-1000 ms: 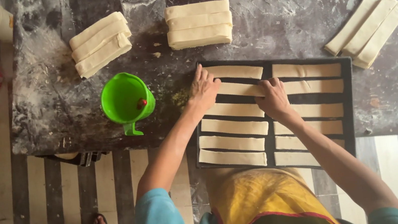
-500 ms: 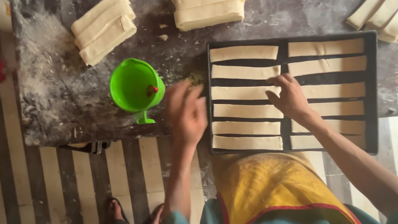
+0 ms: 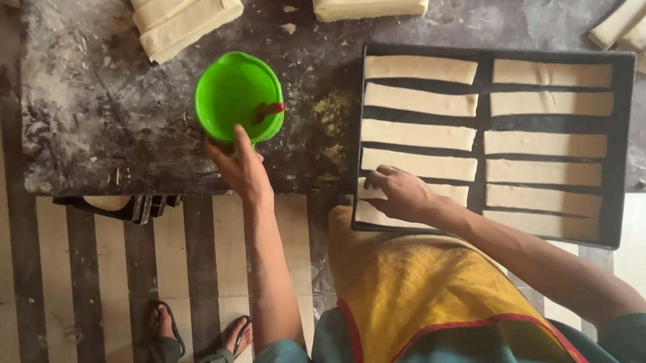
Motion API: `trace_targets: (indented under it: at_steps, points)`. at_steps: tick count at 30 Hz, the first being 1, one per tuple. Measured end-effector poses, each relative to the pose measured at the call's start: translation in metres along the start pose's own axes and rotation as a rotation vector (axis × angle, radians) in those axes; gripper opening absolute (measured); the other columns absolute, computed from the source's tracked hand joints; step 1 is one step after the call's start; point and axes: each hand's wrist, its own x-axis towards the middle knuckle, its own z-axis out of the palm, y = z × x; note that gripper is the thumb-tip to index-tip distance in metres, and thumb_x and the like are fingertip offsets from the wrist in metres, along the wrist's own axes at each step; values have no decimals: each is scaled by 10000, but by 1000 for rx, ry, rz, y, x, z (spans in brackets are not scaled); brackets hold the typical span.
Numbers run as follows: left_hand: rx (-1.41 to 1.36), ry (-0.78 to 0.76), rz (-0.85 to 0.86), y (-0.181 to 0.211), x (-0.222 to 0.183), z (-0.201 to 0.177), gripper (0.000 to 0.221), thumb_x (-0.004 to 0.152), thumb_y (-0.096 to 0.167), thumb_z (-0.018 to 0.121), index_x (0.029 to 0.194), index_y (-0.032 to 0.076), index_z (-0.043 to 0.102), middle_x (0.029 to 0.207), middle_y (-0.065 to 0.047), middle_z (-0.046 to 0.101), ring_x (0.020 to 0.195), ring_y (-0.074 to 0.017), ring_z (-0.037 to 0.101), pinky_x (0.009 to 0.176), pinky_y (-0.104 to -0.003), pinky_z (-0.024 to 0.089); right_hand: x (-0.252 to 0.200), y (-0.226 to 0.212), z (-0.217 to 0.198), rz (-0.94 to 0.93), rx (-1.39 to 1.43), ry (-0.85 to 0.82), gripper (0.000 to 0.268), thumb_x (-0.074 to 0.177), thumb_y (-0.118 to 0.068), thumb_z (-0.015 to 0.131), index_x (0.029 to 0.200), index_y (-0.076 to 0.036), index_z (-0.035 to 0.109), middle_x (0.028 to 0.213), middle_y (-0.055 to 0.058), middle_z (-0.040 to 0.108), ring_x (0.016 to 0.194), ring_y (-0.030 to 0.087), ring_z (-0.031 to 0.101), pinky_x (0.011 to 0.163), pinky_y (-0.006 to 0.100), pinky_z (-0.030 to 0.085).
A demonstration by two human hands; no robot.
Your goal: The person places strips of dough one at a time onto black baking trays, arranging them in rows, and brushes the dough with liquid from a green cup using a brush. The person then carries a filled tray across the room and sets it on a rack.
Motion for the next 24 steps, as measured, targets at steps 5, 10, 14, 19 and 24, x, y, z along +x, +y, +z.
trace_targets:
  at_steps: [5, 10, 14, 19, 24]
  points:
    - [-108, -18, 219, -57, 14, -2, 715, 1120, 332, 663, 1628, 36, 257, 1498, -185, 479, 1200, -164, 628, 880, -271, 620, 1, -13, 12, 84, -123, -33, 265, 888, -275, 727, 1057, -77, 681, 1080, 121, 627, 1120, 324, 576, 932, 437, 512]
    - [-44, 40, -16, 0, -23, 10, 705, 979, 329, 625, 1544, 43, 316, 1338, -225, 570, 871, -242, 590, 609, -351, 478, -6, -6, 19, -59, -129, -26, 224, 934, -259, 671, 1086, -97, 703, 1108, 94, 653, 1106, 294, 582, 965, 426, 516]
    - [4, -78, 182, -27, -27, 4, 680, 1042, 330, 620, 1529, -5, 284, 1471, -252, 491, 1337, -340, 577, 1110, -467, 537, -11, 1, 20, -236, -184, -45, 214, 929, -228, 683, 1101, -103, 711, 1183, 58, 693, 1038, 292, 592, 917, 426, 540]
    - [94, -83, 92, -9, -59, 14, 731, 979, 375, 596, 1524, 10, 273, 1448, -250, 482, 1298, -348, 560, 1037, -517, 531, -4, -15, -9, 59, 189, 228, 373, 894, -186, 764, 1206, -53, 607, 982, 124, 668, 824, 245, 661, 727, 387, 576]
    - [148, -187, 51, -14, -82, 18, 692, 986, 358, 577, 1519, 17, 297, 1381, -241, 561, 1260, -344, 608, 1029, -473, 536, 34, -81, -72, 25, 511, 459, 640, 850, -174, 789, 1399, -61, 481, 867, 57, 663, 730, 198, 675, 675, 346, 569]
